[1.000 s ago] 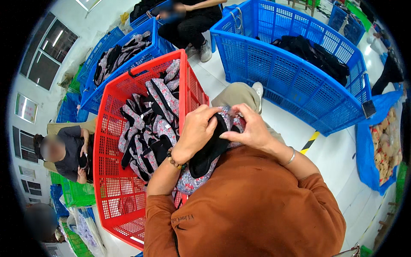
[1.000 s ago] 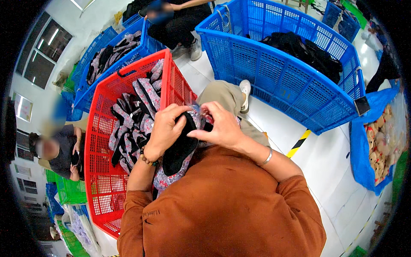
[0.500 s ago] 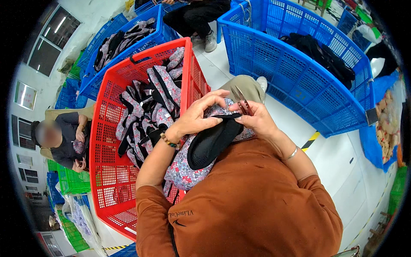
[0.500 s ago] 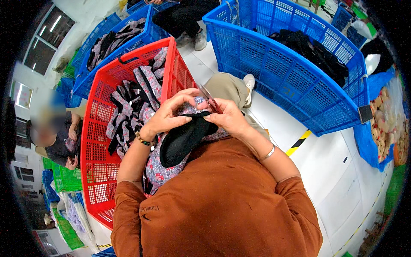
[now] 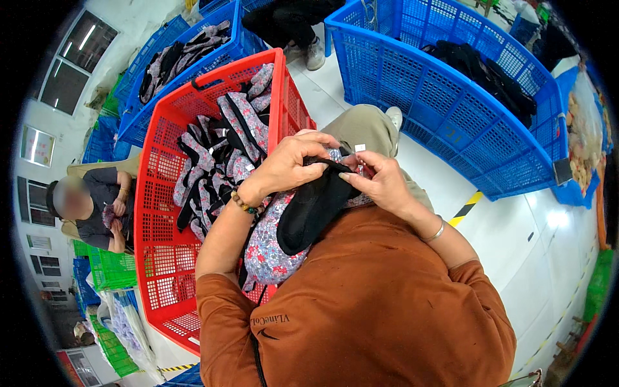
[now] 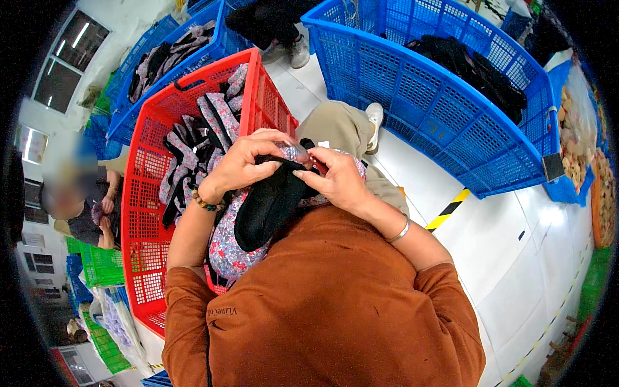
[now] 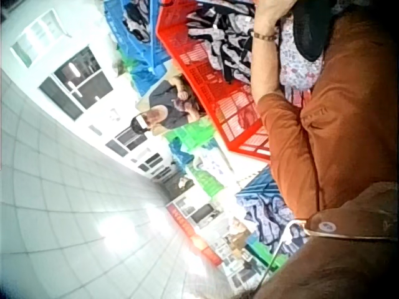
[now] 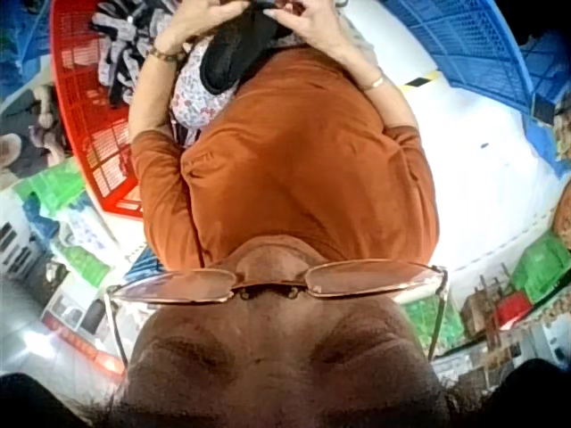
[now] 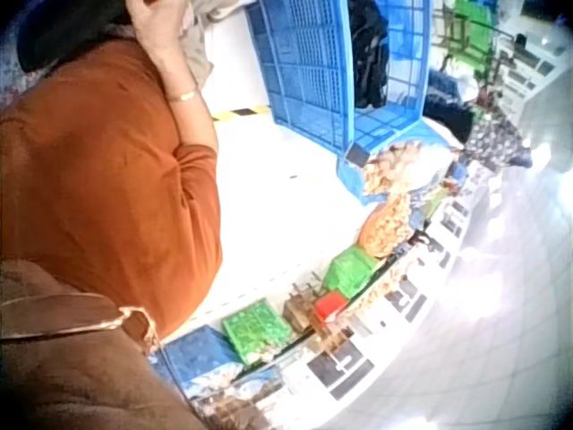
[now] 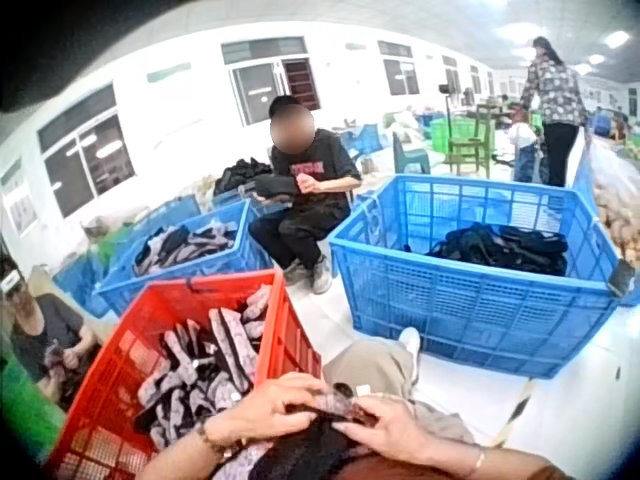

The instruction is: The person sits on the floor and uses scissors to trim excess fabric and threads from the edges of floral-patterned slip-on shoes. They handle the shoes one at a time, picking them from a red basket, trimming the edges, and placing them back into the basket.

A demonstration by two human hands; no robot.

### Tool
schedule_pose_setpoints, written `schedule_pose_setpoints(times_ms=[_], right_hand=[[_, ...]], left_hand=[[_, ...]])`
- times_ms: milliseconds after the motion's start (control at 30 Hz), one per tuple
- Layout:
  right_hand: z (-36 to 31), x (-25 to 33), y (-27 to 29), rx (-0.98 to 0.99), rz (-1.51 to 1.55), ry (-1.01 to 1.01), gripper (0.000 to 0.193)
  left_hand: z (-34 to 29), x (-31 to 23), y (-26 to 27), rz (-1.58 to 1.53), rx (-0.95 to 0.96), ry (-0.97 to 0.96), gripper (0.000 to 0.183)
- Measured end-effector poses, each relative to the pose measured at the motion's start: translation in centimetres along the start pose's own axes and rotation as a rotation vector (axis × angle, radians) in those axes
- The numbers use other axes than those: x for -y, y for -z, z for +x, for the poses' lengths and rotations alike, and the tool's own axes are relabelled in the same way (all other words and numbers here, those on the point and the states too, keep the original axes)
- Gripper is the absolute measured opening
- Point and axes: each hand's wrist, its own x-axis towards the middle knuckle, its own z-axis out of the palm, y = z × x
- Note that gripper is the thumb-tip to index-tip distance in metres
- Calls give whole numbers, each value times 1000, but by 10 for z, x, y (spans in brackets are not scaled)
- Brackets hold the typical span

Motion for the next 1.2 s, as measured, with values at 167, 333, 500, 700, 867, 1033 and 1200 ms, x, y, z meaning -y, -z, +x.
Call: schedule_pose_setpoints(times_ms=[167, 333, 500, 700, 867, 1033, 1200], right_hand=[[-3, -5, 3, 123, 162, 55, 16], [-10, -19, -4, 210, 538, -174, 14], [-8, -10, -1, 124, 71, 19, 17], [-1, -3, -4, -41, -92, 291, 19], [1, -5, -2, -21, 161, 2, 13], [2, 9, 16, -54, 61, 40, 22], [-18, 43, 9, 225, -511, 365, 34]], left_hand=[[-3, 2, -3, -535, 192, 142, 11], [-16, 11, -24, -871, 111, 207, 20], [-23, 20, -30, -895, 64, 243, 18], [-21, 12, -27, -726, 66, 338, 14], [-17, 18, -29, -680, 118, 274, 11], [-14, 13, -24, -642, 157, 289, 11], [-11, 12, -24, -572, 181, 299, 10]])
